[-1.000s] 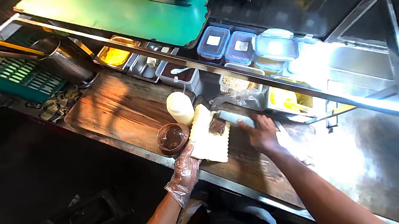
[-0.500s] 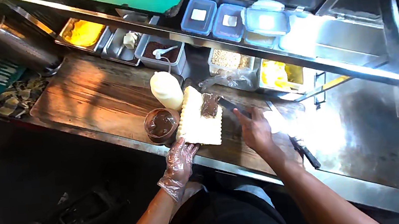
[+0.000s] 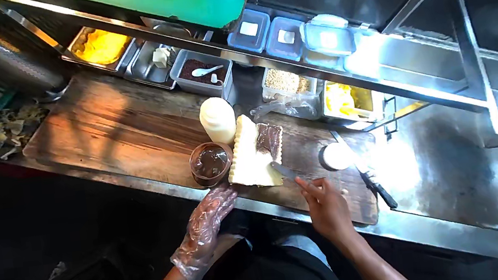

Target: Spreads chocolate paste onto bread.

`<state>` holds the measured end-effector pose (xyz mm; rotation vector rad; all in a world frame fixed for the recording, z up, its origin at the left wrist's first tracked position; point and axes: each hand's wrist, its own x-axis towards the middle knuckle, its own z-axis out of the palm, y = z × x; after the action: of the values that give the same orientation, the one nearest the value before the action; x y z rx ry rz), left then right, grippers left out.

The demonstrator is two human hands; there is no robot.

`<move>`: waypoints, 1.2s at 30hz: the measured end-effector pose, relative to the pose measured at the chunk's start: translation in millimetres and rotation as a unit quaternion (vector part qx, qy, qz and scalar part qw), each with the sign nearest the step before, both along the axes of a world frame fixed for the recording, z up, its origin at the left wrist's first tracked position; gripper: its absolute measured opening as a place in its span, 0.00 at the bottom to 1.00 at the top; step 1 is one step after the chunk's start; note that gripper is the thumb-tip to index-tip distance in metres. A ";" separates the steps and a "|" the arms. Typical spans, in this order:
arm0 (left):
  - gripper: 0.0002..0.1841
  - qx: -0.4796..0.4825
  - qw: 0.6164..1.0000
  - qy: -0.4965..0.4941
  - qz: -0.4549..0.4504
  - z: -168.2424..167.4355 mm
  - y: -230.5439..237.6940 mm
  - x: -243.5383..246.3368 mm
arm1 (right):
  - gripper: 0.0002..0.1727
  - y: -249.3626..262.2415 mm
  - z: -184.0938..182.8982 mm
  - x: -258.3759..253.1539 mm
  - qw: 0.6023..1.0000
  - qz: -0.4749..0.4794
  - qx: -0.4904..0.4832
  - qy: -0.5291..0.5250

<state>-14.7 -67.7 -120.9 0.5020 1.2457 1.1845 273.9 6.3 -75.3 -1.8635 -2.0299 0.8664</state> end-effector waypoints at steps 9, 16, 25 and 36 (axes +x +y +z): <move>0.18 0.010 0.960 0.272 0.060 17.1 0.8 -42.9 | 0.21 -6.1 -18.3 -44.2 0.999 -0.020 0.020 -0.040; 0.58 0.131 0.873 0.469 -0.005 2.2 39.2 -53.7 | 0.25 30.4 -41.1 -47.1 0.994 -0.087 0.060 -0.025; 0.60 0.205 0.900 0.383 -0.021 -23.8 68.4 -43.4 | 0.20 -1.2 -25.6 -55.2 0.986 -0.105 0.120 -0.045; 0.54 0.225 0.925 0.305 -0.026 -33.6 74.0 -43.7 | 0.18 -40.5 -25.8 -84.1 0.982 -0.137 0.117 -0.048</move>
<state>-58.4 6.4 -154.5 1.3157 1.4609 1.3209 189.9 -34.1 -101.1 -2.0177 -1.7768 0.4540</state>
